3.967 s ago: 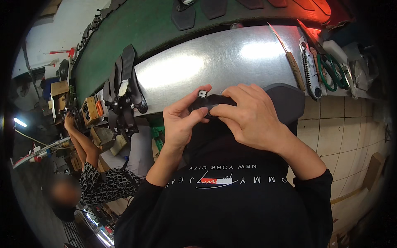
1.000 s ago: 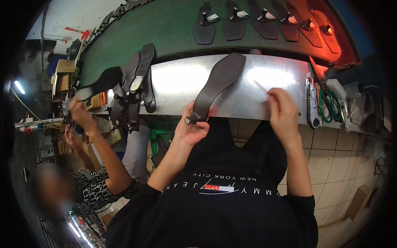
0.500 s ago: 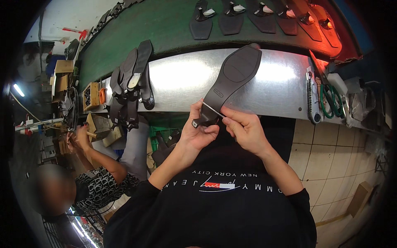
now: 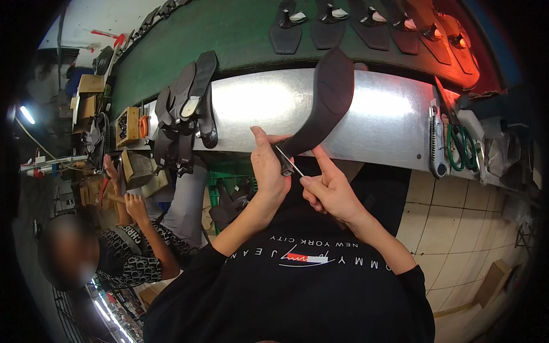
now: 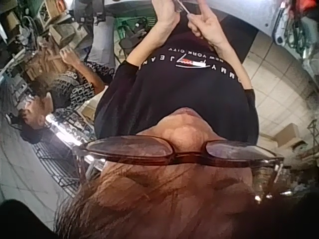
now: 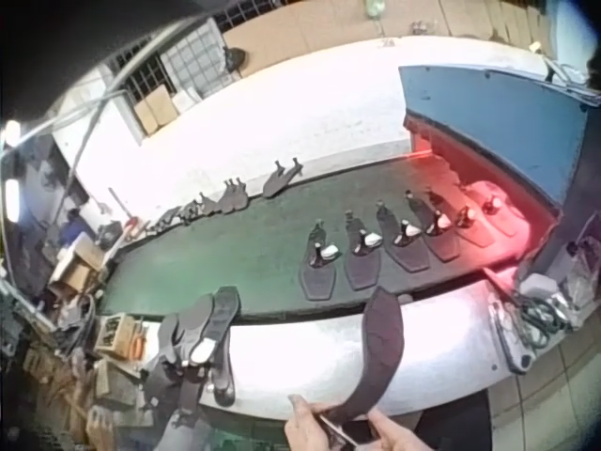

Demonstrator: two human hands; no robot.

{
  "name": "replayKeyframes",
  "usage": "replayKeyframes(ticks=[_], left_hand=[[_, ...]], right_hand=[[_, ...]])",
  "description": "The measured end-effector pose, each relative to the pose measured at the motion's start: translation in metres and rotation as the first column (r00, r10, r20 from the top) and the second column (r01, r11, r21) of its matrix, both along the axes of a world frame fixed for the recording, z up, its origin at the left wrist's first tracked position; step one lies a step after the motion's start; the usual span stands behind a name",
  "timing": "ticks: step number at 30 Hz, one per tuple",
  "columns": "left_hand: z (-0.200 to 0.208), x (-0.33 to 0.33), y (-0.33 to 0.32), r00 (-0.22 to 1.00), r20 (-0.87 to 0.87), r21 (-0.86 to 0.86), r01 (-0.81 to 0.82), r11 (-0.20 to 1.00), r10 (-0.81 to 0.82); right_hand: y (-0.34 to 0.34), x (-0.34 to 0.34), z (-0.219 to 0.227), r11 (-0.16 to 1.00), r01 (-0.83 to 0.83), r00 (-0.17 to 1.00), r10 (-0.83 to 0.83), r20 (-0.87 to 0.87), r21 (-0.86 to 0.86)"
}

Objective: Assembling shoe soles by applying adhesive and attaching components at a factory workstation.

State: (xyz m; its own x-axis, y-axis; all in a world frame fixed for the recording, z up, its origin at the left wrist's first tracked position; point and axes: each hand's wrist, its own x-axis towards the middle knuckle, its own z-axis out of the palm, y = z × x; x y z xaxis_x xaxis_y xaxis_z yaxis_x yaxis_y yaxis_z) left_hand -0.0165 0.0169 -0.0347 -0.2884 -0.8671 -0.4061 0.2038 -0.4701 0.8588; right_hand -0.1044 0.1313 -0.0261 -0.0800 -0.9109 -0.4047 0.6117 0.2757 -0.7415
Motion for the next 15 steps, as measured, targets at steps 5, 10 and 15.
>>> replayKeyframes(ticks=[5, 10, 15], left_hand=[[-0.004, 0.003, 0.001, 0.998, 0.019, -0.278, 0.056, 0.959, -0.053], [0.001, 0.007, -0.004, 0.996, 0.074, -0.1, 0.061, 0.993, -0.054], [0.006, 0.006, -0.011, 1.0, 0.021, 0.144, 0.006, 0.99, -0.01]], right_hand=[[-0.002, -0.006, -0.001, 0.999, 0.048, 0.991, -0.05, 0.121, 0.016], [0.002, -0.025, -0.004, 0.997, 0.067, 0.974, -0.056, 0.219, -0.045], [0.007, -0.011, 0.005, 0.987, -0.009, 0.725, -0.103, -0.681, -0.159]])
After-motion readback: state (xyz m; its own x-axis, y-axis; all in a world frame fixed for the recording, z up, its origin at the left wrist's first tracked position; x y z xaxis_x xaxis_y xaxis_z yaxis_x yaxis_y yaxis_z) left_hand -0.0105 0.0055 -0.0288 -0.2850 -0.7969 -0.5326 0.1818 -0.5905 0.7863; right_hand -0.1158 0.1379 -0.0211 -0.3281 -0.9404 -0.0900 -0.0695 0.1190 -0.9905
